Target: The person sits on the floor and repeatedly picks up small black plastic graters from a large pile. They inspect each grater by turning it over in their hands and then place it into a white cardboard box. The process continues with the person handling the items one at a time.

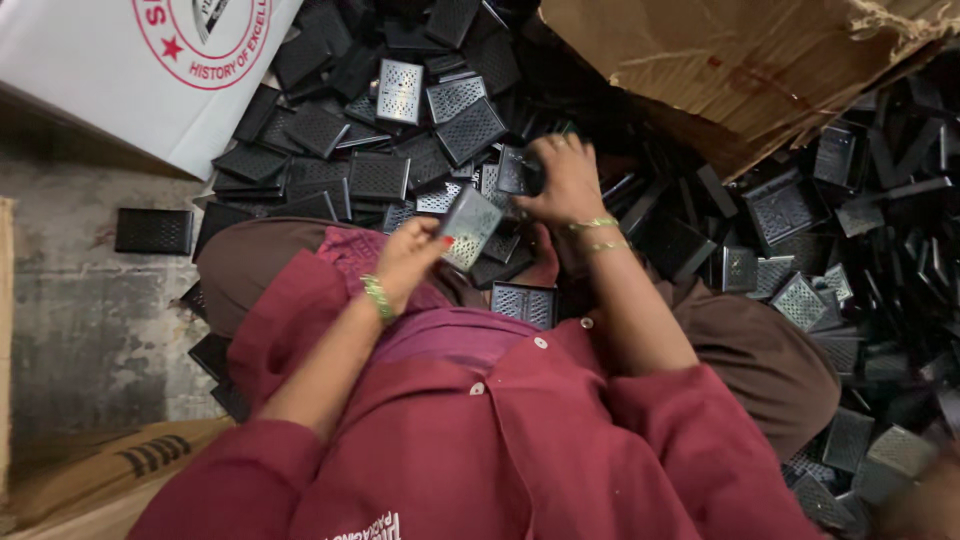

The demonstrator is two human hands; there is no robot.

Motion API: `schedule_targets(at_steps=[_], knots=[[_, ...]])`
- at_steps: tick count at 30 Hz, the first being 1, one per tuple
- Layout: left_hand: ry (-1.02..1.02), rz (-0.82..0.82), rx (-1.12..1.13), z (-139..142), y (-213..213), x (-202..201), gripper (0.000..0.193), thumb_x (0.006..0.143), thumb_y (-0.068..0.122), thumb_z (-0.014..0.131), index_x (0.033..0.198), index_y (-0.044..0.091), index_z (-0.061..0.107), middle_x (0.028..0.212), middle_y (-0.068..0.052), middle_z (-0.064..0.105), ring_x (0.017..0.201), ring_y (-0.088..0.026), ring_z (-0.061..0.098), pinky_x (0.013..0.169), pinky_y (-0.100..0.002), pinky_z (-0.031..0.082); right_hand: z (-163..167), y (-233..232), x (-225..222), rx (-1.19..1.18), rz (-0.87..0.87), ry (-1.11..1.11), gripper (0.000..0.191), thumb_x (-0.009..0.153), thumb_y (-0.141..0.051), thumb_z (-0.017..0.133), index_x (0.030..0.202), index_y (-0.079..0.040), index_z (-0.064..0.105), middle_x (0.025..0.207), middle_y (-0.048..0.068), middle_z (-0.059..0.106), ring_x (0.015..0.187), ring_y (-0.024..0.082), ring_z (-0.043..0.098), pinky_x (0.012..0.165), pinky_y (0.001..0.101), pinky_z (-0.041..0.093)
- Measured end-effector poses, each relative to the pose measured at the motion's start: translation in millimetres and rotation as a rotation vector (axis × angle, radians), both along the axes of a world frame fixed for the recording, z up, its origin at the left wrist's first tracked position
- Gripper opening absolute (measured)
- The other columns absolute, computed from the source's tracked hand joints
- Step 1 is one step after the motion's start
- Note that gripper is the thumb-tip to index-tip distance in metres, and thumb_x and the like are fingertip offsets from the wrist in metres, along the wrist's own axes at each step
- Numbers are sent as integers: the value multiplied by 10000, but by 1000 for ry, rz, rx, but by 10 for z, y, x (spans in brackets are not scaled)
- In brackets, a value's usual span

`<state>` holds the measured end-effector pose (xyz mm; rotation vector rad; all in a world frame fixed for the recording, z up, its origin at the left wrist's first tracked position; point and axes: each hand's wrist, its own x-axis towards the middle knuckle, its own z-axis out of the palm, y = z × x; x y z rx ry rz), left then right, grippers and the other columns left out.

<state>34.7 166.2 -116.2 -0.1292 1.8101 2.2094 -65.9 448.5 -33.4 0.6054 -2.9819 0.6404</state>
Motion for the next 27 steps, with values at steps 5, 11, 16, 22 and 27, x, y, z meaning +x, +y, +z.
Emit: schedule_targets(at_steps=[5,11,16,22,27], knots=[[-209,43,671,546,-346,100,260,1045,215,519,1239,71,617,1165,-42,733,1064,-174,701,960,-346,565,24,-384,569,-1054,175,-579,648,861,-206,820,1428,-113,521,1236,17,568,1172,149,550,1006,346,527],[246,161,69,477,-12,101,365,1112,240,513,1387,19,605,1264,-60,650,1187,-184,602,1048,-315,483,-146,-888,844,-1200,309,-615,597,925,-146,802,1433,-75,496,1344,38,572,1225,142,578,1054,333,512],[555,133,-368,614,-19,195,538,1065,230,619,1508,-30,462,1324,-93,519,1251,-195,517,1035,-301,445,-175,-861,845,-1260,249,-596,611,907,-147,830,1415,-54,503,1332,28,560,1225,130,567,1024,330,526],[230,15,150,1004,-141,190,583,962,157,743,1477,1,519,1368,-63,625,1268,-152,582,1102,-288,472,3,-777,876,-1292,289,-632,638,890,-164,849,1422,-61,512,1283,18,585,1194,134,594,1041,325,531],[262,-95,166,1035,-128,270,750,820,4,831,1470,21,458,1330,-70,628,1233,-165,618,1075,-336,526,241,-783,938,-1284,254,-572,651,858,-172,877,1403,-45,544,1300,16,594,1204,124,589,1047,322,526]])
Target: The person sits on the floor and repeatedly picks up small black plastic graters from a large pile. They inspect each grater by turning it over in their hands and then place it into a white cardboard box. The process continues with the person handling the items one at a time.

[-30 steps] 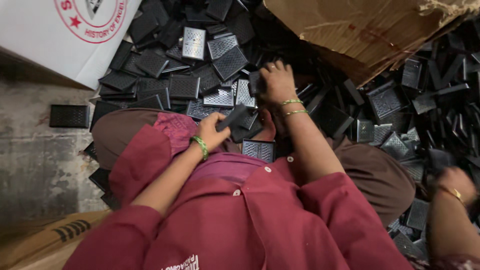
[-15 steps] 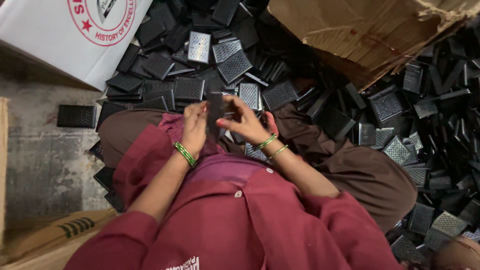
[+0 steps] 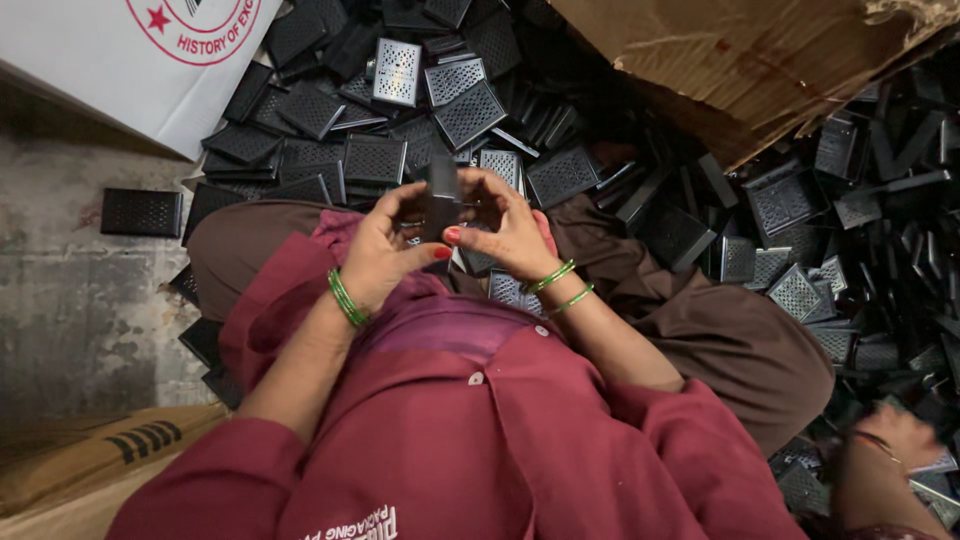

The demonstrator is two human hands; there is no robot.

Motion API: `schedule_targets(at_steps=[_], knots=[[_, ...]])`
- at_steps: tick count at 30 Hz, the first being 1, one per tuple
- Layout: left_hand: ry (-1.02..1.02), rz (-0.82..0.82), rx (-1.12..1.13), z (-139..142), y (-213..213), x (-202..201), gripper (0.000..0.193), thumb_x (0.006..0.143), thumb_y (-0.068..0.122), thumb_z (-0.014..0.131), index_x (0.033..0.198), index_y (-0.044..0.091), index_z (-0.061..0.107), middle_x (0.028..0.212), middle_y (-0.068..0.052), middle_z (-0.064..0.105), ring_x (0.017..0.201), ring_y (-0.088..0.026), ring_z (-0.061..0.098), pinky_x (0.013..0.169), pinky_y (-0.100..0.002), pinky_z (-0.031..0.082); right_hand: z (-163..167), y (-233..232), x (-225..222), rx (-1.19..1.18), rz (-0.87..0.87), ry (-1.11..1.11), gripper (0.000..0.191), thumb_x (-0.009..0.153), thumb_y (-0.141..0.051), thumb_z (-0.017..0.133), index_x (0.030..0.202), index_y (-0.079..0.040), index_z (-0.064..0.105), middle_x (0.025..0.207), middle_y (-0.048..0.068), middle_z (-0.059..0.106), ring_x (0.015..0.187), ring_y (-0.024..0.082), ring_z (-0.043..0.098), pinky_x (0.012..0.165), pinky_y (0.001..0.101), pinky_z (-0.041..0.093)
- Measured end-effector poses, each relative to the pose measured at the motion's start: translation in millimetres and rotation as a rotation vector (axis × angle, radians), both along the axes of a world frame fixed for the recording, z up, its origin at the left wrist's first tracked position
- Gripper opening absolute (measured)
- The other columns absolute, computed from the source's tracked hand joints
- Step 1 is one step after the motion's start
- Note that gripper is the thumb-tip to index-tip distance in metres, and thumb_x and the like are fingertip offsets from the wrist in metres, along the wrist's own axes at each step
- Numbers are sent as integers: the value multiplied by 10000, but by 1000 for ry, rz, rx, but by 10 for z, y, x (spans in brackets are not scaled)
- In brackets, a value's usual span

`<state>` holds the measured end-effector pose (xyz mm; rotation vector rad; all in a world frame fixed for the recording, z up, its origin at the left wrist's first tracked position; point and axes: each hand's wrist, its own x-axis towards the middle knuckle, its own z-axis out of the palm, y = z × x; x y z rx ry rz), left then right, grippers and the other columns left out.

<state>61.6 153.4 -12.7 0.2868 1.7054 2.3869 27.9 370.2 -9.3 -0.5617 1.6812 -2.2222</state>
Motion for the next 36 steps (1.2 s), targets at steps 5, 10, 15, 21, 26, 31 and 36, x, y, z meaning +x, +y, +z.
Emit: schedule_targets(at_steps=[5,10,15,21,26,31,36], knots=[[-26,-30,17,-21,23,25,786,788,6,853,1452,31,433,1304,-89,643,1210,-175,641,1049,-342,553,137,7,26,129,-53,30,662,805,-193,901,1364,-41,580,1212,15,628,1107,120,625,972,308,555],[-57,-62,83,-83,15,54,746,813,4,841,1449,22,451,1334,-82,628,1237,-169,622,1087,-336,527,160,14,41,111,-72,0,653,806,-219,900,1349,-25,594,1187,19,647,1077,123,634,964,301,546],[-66,-21,23,-274,180,78,599,857,19,801,1375,20,501,1274,-45,636,1173,-114,623,1042,-300,532,63,-132,134,216,-258,253,568,945,-281,788,1373,-8,534,1238,54,611,1141,153,601,1010,296,510],[-167,66,-24,-472,301,162,243,1008,110,693,1209,-23,668,1065,-13,700,948,-68,616,849,-241,514,-141,-153,72,586,-492,350,368,1063,-299,592,1311,-37,517,912,153,630,800,267,633,730,376,487],[-96,391,-185,-592,395,49,220,1054,210,639,1148,11,637,1008,-31,683,899,-93,603,811,-262,505,-331,-175,14,637,-516,366,180,1125,-259,527,1121,-81,557,798,177,652,713,352,677,635,455,510],[57,762,-659,-707,425,-109,400,1104,403,505,1134,19,613,998,-96,666,887,-171,624,778,-328,488,-245,-347,156,718,-472,305,197,1109,-242,530,1191,-65,509,815,201,672,784,422,689,650,499,498],[9,853,-519,-797,105,-298,508,1094,484,436,1034,12,613,835,-69,626,755,-190,565,712,-336,479,60,-372,307,639,-76,185,450,995,-283,615,1296,-17,414,821,210,691,732,398,726,650,460,552]])
